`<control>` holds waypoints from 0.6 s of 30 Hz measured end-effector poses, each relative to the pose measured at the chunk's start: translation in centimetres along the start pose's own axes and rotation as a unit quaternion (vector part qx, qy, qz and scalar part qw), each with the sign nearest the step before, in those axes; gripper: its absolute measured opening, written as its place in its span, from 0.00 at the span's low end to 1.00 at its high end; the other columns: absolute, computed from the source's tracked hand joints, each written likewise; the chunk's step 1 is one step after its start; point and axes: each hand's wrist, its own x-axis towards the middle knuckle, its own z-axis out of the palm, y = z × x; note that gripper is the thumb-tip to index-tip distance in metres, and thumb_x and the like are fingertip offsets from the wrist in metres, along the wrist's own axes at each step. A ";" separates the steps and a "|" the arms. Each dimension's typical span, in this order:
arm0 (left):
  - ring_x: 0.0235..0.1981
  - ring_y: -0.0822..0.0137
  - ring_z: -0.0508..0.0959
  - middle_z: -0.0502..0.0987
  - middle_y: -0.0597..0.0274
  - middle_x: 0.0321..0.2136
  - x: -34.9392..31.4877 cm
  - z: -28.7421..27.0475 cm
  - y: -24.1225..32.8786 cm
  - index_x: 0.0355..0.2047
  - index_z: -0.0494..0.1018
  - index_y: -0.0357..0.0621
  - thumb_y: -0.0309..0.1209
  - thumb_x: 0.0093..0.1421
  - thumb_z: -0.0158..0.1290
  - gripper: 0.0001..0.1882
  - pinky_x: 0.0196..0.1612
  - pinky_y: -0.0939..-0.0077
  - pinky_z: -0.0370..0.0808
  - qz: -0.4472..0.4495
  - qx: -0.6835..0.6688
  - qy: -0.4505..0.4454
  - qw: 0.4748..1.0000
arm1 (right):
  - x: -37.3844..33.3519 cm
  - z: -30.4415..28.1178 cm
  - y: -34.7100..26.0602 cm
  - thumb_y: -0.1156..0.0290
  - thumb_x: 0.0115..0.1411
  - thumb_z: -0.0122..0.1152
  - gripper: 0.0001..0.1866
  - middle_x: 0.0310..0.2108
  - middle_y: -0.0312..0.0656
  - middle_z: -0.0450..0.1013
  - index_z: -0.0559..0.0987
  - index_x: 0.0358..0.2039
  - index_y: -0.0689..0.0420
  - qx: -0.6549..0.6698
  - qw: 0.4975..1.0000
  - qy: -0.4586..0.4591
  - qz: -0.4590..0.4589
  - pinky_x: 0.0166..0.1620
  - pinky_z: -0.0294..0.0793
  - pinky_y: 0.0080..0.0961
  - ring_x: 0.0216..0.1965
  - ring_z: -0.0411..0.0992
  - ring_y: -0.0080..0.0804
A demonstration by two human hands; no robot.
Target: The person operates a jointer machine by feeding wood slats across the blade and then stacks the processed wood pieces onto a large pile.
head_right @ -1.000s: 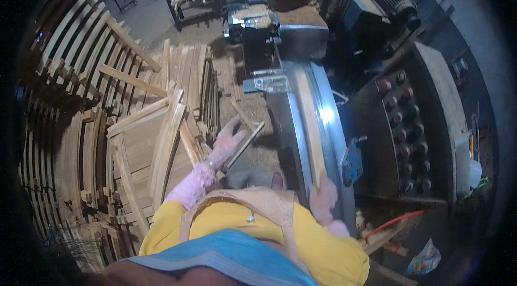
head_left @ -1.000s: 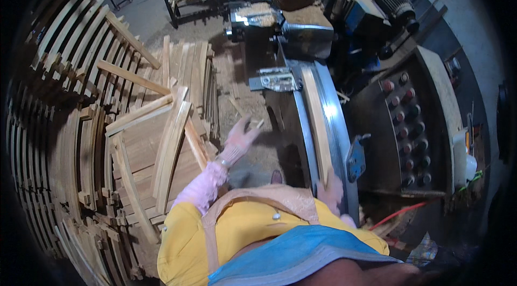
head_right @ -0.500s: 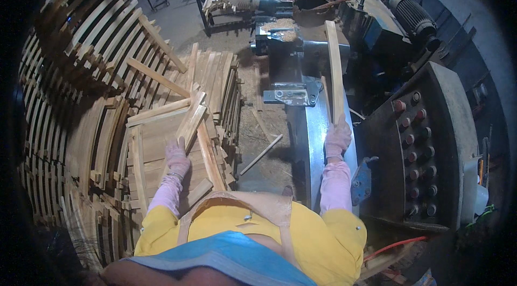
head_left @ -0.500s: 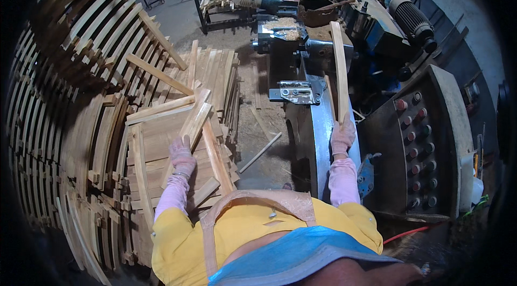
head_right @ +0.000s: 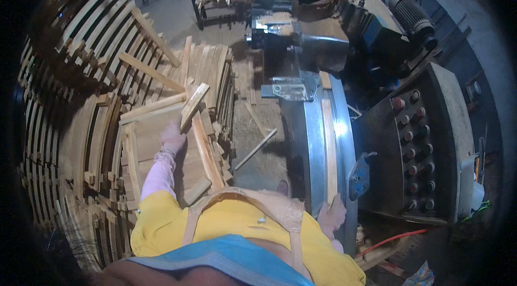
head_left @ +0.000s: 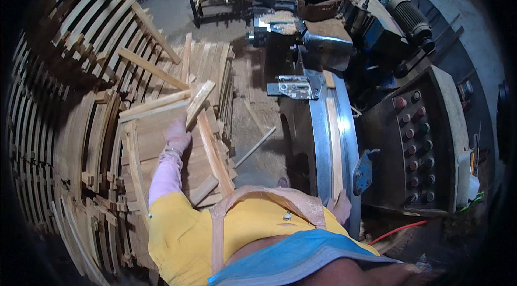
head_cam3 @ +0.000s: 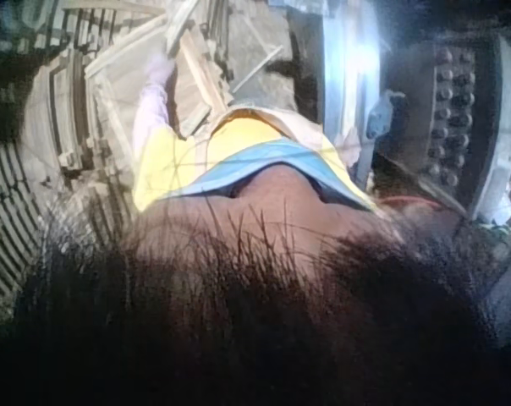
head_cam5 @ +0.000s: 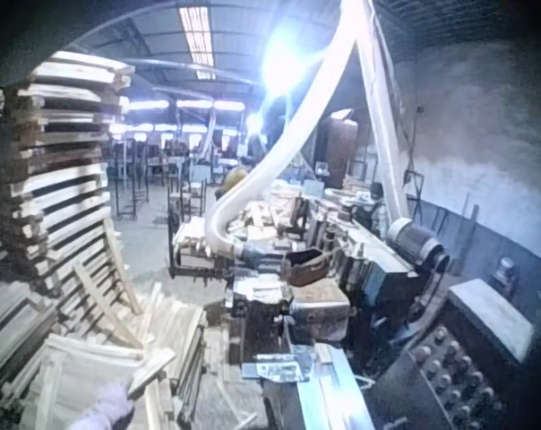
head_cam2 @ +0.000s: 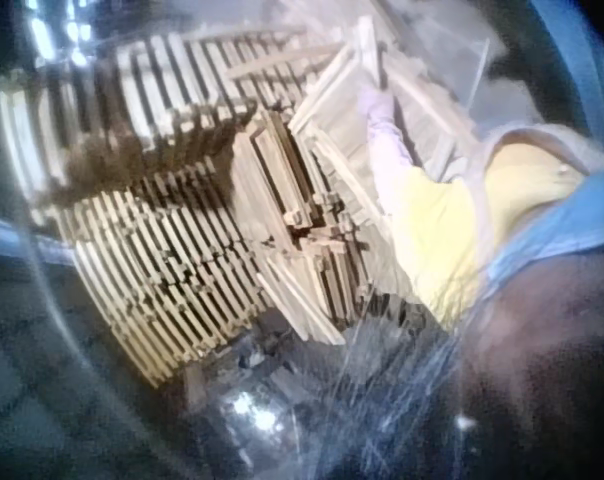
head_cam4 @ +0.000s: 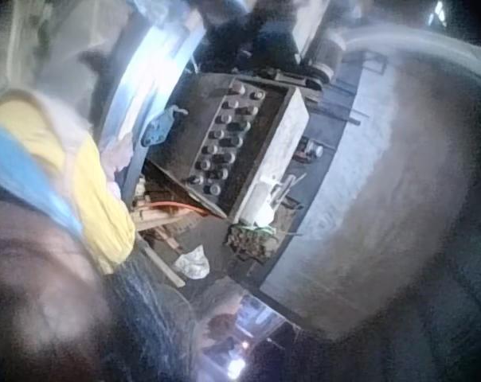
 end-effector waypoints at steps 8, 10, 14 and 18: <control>0.62 0.45 0.73 0.73 0.45 0.62 0.7 -0.5 -3.6 0.72 0.57 0.51 0.36 0.57 0.62 0.44 0.63 0.57 0.72 -0.046 -0.139 0.093 0.985 | 17.5 5.2 -6.4 0.61 0.62 0.63 0.21 0.47 0.44 0.77 0.79 0.55 0.51 -0.095 0.979 0.115 -0.140 0.56 0.70 0.43 0.50 0.73 0.44; 0.61 0.48 0.74 0.75 0.46 0.60 0.4 -2.8 -3.6 0.70 0.60 0.42 0.39 0.57 0.63 0.43 0.64 0.60 0.71 0.045 -0.181 0.202 0.962 | 20.7 6.3 -7.4 0.60 0.63 0.61 0.18 0.43 0.41 0.77 0.80 0.53 0.47 -0.110 0.962 0.163 -0.190 0.56 0.68 0.40 0.48 0.73 0.41; 0.44 0.58 0.79 0.81 0.54 0.42 1.0 -8.2 0.4 0.53 0.74 0.39 0.40 0.59 0.63 0.26 0.49 0.66 0.76 -0.059 -0.340 0.098 0.934 | 25.4 5.0 -12.8 0.60 0.63 0.61 0.17 0.36 0.45 0.78 0.81 0.51 0.51 -0.114 0.969 0.118 -0.187 0.46 0.74 0.44 0.40 0.76 0.46; 0.30 0.74 0.78 0.81 0.66 0.27 2.6 -9.6 9.0 0.38 0.84 0.42 0.35 0.65 0.61 0.09 0.34 0.77 0.75 0.132 -0.495 0.164 0.843 | 22.6 1.8 -23.5 0.61 0.59 0.67 0.27 0.55 0.53 0.74 0.74 0.57 0.54 0.223 0.929 -0.200 -0.219 0.56 0.72 0.42 0.55 0.73 0.49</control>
